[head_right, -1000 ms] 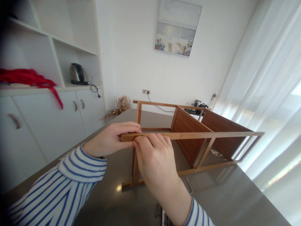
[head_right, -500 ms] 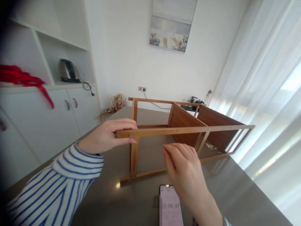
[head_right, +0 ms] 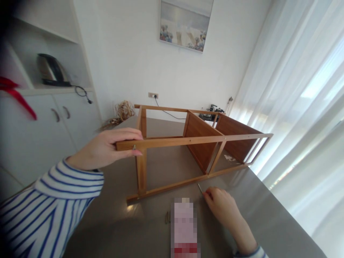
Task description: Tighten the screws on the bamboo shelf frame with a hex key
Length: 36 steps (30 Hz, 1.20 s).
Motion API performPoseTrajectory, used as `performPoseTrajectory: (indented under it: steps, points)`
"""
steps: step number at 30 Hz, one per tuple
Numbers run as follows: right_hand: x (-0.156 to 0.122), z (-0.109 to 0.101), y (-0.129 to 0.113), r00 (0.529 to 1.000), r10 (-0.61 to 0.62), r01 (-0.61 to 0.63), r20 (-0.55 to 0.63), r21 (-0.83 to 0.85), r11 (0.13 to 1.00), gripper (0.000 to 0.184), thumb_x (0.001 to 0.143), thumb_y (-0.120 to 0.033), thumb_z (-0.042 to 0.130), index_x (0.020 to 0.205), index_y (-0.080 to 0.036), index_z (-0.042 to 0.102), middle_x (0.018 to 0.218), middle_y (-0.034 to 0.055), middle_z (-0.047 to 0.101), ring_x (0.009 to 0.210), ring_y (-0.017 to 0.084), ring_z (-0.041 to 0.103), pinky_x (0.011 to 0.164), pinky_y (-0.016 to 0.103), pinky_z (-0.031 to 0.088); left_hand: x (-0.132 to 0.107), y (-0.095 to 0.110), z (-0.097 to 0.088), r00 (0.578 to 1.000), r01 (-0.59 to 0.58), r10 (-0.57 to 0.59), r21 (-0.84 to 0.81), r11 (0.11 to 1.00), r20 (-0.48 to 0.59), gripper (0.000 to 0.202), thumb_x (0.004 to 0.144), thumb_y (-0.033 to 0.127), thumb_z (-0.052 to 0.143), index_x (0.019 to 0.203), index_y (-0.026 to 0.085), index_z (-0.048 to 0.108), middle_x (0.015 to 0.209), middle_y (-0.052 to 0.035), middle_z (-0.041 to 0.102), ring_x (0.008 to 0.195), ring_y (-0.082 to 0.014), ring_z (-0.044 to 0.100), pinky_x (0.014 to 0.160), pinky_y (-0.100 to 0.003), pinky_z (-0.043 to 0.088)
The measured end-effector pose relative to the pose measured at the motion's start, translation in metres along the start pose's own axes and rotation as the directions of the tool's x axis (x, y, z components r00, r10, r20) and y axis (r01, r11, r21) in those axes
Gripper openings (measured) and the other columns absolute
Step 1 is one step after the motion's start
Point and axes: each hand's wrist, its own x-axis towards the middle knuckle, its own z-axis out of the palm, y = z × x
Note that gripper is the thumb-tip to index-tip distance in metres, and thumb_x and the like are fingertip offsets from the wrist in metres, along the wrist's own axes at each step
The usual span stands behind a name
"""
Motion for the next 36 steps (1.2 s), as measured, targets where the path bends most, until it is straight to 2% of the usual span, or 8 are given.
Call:
performPoseTrajectory:
  steps: [8,15,22,32,36]
  points:
    - [0.015,0.005,-0.011,0.999,0.043,-0.042,0.003,-0.097,0.994,0.038,0.092,-0.044,0.039,0.086,-0.02,0.067,0.085,0.0091,0.07,0.085,0.025,0.066,0.065,0.03,0.041,0.001,0.004,-0.001,0.999,0.035,-0.035,-0.011,0.999,0.011,0.036,0.076,0.046,0.065,0.097,0.017,0.067,0.103,-0.0072,0.068,0.093,-0.0169,0.062,0.09,-0.025,0.047]
    - [0.019,0.007,-0.012,1.0,0.014,-0.011,0.012,-0.17,0.985,0.032,0.092,-0.036,0.04,0.087,-0.019,0.067,0.092,0.01,0.07,0.091,0.027,0.066,0.067,0.031,0.043,0.001,0.005,-0.002,0.999,0.048,-0.047,-0.004,0.999,0.02,0.035,0.076,0.045,0.065,0.095,0.017,0.067,0.103,-0.0068,0.067,0.093,-0.0168,0.062,0.091,-0.025,0.047]
    - [0.017,0.009,-0.012,1.0,-0.026,0.026,0.003,-0.209,0.978,0.029,0.094,-0.027,0.037,0.087,-0.018,0.064,0.091,0.0121,0.07,0.087,0.025,0.068,0.069,0.031,0.046,0.0,0.004,0.0,0.999,0.049,-0.049,-0.011,0.999,0.011,0.034,0.076,0.044,0.066,0.096,0.017,0.066,0.103,-0.0065,0.067,0.094,-0.0167,0.062,0.092,-0.026,0.046]
    - [0.018,0.013,-0.006,0.996,-0.048,0.034,-0.075,-0.178,0.983,0.026,0.093,-0.021,0.036,0.085,-0.017,0.06,0.079,0.0107,0.07,0.078,0.024,0.069,0.062,0.028,0.044,0.002,0.005,-0.002,1.0,0.013,-0.012,-0.028,1.0,0.016,0.031,0.077,0.04,0.066,0.096,0.016,0.066,0.103,-0.0061,0.067,0.092,-0.0146,0.062,0.09,-0.023,0.046]
    - [0.012,0.008,-0.012,0.985,-0.101,0.088,-0.137,-0.098,0.991,0.028,0.094,-0.024,0.035,0.087,-0.019,0.062,0.079,0.0075,0.071,0.079,0.023,0.069,0.063,0.029,0.045,0.001,0.006,-0.003,1.0,0.007,-0.006,-0.043,0.999,0.023,0.029,0.078,0.04,0.064,0.095,0.016,0.066,0.101,-0.0065,0.066,0.091,-0.0143,0.061,0.089,-0.024,0.046]
